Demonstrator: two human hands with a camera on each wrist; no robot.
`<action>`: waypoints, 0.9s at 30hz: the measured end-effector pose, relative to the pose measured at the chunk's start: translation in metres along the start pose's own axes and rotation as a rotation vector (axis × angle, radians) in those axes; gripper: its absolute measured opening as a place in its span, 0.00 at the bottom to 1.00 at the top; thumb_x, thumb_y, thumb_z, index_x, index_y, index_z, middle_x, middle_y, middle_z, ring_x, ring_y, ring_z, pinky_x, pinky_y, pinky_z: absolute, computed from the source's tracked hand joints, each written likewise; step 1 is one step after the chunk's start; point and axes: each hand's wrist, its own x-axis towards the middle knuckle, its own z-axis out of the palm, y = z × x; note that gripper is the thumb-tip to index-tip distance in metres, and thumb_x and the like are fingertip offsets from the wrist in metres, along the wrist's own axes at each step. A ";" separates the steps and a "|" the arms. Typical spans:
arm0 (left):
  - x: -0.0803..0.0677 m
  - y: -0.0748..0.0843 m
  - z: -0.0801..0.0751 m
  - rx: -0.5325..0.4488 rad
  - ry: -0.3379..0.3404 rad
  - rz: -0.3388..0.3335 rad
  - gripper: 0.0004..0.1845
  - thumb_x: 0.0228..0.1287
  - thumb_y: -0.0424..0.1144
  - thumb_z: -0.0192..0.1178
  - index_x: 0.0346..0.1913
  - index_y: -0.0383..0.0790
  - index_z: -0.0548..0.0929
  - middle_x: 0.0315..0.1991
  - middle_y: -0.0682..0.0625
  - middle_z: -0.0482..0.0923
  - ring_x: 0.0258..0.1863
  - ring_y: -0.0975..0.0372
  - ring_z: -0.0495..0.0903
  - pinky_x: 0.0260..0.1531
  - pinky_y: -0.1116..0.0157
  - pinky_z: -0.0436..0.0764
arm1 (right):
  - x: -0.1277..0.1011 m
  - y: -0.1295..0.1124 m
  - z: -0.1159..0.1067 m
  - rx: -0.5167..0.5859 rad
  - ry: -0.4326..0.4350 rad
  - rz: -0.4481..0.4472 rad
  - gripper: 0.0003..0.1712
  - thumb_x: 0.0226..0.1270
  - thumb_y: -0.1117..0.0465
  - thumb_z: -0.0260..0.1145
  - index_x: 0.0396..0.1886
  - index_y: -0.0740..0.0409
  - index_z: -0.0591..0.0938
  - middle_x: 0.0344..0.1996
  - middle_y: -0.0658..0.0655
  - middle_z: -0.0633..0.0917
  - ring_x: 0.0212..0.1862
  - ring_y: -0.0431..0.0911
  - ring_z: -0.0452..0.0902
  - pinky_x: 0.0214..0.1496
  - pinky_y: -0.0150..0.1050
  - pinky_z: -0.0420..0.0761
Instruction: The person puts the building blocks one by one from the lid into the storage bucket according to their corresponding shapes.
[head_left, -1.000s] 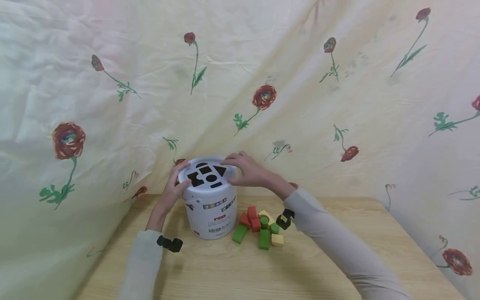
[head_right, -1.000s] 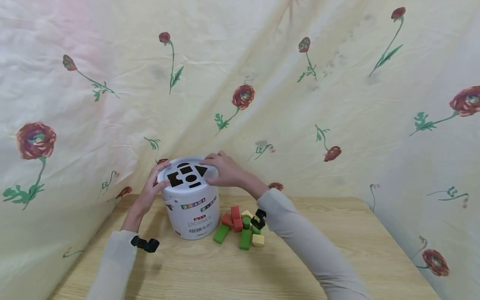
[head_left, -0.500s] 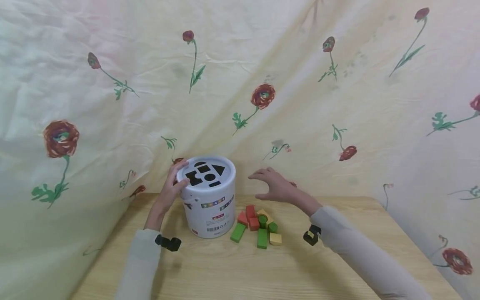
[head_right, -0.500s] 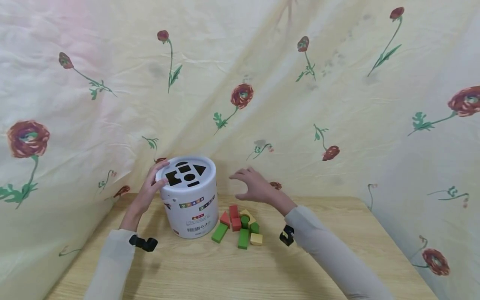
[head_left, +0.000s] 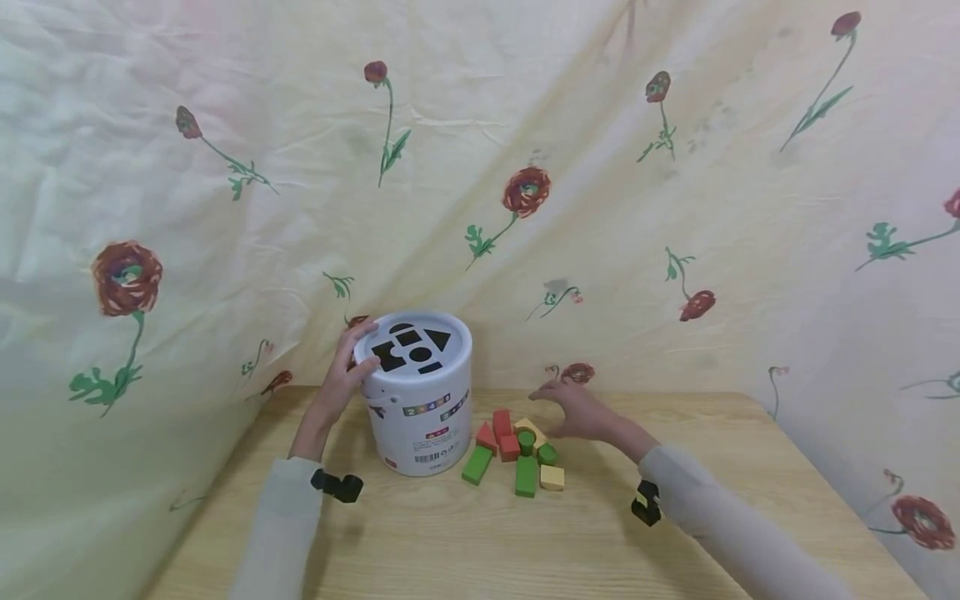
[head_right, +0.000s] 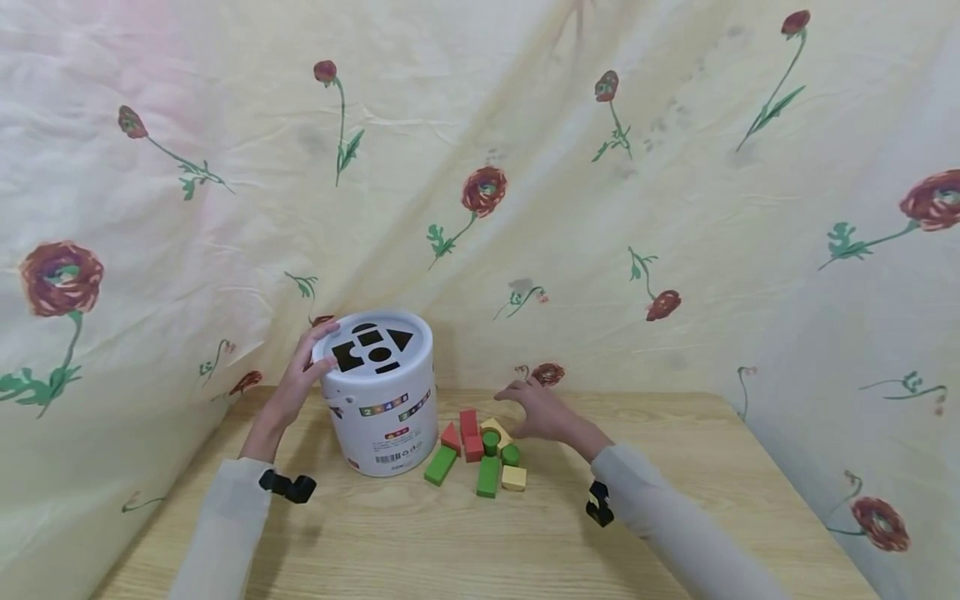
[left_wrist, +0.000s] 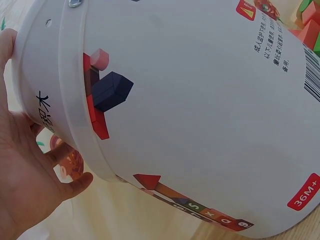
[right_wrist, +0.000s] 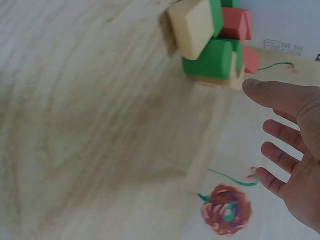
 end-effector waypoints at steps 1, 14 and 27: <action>0.000 0.000 0.000 -0.001 0.000 0.000 0.33 0.70 0.41 0.53 0.77 0.46 0.61 0.81 0.46 0.45 0.79 0.45 0.48 0.75 0.33 0.49 | -0.001 0.002 0.002 0.014 -0.004 0.008 0.35 0.52 0.67 0.79 0.63 0.64 0.80 0.61 0.67 0.80 0.63 0.64 0.74 0.63 0.61 0.78; -0.002 0.002 0.001 0.010 0.007 -0.006 0.34 0.70 0.42 0.52 0.77 0.46 0.61 0.82 0.46 0.46 0.79 0.45 0.48 0.75 0.33 0.48 | 0.003 0.016 0.023 -0.050 0.006 -0.058 0.35 0.47 0.66 0.81 0.59 0.63 0.83 0.57 0.64 0.84 0.59 0.62 0.75 0.62 0.61 0.77; -0.002 0.001 0.000 -0.002 0.005 0.021 0.33 0.70 0.41 0.53 0.77 0.45 0.61 0.82 0.47 0.46 0.79 0.45 0.48 0.75 0.34 0.51 | 0.019 0.007 0.024 -0.021 -0.153 -0.080 0.36 0.53 0.61 0.80 0.63 0.60 0.81 0.63 0.63 0.81 0.65 0.62 0.75 0.67 0.63 0.74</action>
